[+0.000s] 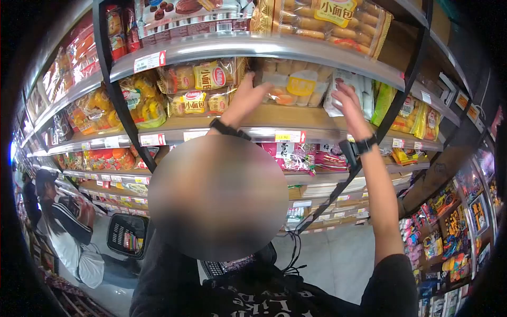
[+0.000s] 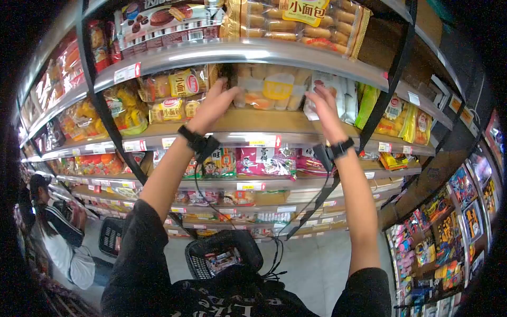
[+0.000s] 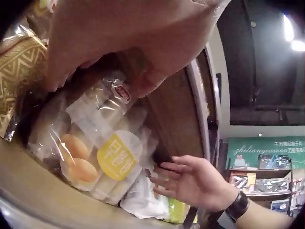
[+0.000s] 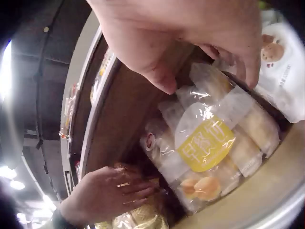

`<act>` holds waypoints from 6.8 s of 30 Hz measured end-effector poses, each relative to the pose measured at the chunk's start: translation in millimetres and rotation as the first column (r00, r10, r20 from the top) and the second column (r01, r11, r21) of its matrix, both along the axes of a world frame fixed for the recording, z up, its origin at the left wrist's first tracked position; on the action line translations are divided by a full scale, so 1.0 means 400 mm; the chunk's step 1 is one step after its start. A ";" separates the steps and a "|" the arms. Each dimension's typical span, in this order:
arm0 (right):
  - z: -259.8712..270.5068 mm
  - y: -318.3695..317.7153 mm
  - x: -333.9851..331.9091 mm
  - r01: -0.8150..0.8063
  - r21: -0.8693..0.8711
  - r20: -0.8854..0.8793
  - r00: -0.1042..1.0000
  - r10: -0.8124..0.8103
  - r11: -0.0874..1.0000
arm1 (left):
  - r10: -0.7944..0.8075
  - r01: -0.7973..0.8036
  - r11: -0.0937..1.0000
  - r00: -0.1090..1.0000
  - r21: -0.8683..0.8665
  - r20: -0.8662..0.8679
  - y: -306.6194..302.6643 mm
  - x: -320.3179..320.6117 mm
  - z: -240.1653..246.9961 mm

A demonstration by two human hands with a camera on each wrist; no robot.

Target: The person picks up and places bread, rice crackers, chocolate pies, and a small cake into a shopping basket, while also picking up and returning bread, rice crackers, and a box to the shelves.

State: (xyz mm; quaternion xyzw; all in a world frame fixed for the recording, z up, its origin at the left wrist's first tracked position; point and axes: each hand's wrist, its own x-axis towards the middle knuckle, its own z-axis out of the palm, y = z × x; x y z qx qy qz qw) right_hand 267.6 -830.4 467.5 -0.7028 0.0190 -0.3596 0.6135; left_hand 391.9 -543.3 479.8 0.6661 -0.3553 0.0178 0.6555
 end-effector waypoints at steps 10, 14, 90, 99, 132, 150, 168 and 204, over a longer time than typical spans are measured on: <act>0.100 -0.030 0.162 0.077 -0.128 0.009 0.997 -0.077 0.989 | 0.028 -0.021 0.999 0.989 -0.049 0.146 -0.146 0.119 0.017; 0.085 -0.016 0.129 0.153 -0.198 0.001 0.988 -0.156 0.968 | 0.049 -0.045 0.999 0.970 -0.022 0.236 -0.150 0.131 0.010; -2.592 0.846 -0.117 0.023 0.641 -0.767 0.019 0.641 0.767 | 0.469 -0.361 0.847 0.160 0.390 -0.869 0.790 -0.520 -2.705; -2.613 0.813 -0.227 -0.226 0.336 -0.922 0.120 0.368 0.914 | 0.635 -0.082 0.668 0.581 0.740 -0.509 0.794 -0.644 -2.711; -0.190 -0.039 -0.248 0.245 -0.064 0.119 0.964 -0.236 0.967 | -0.449 0.414 0.893 0.846 -0.174 -0.287 -0.053 -0.275 -0.273; -0.098 -0.339 -0.036 0.528 -0.568 0.000 0.767 -0.642 0.631 | -0.373 0.371 0.926 0.861 -0.075 -0.346 -0.638 -0.067 -0.072; -0.119 -0.328 -0.054 0.315 -0.283 0.058 0.948 -0.312 0.906 | -0.318 0.373 0.925 0.865 0.073 -0.387 -0.418 -0.069 -0.077; -1.053 0.550 -0.213 -0.741 0.018 -0.674 0.487 0.556 0.671 | 0.393 -0.516 0.841 0.371 0.165 -0.841 0.566 -0.768 -1.006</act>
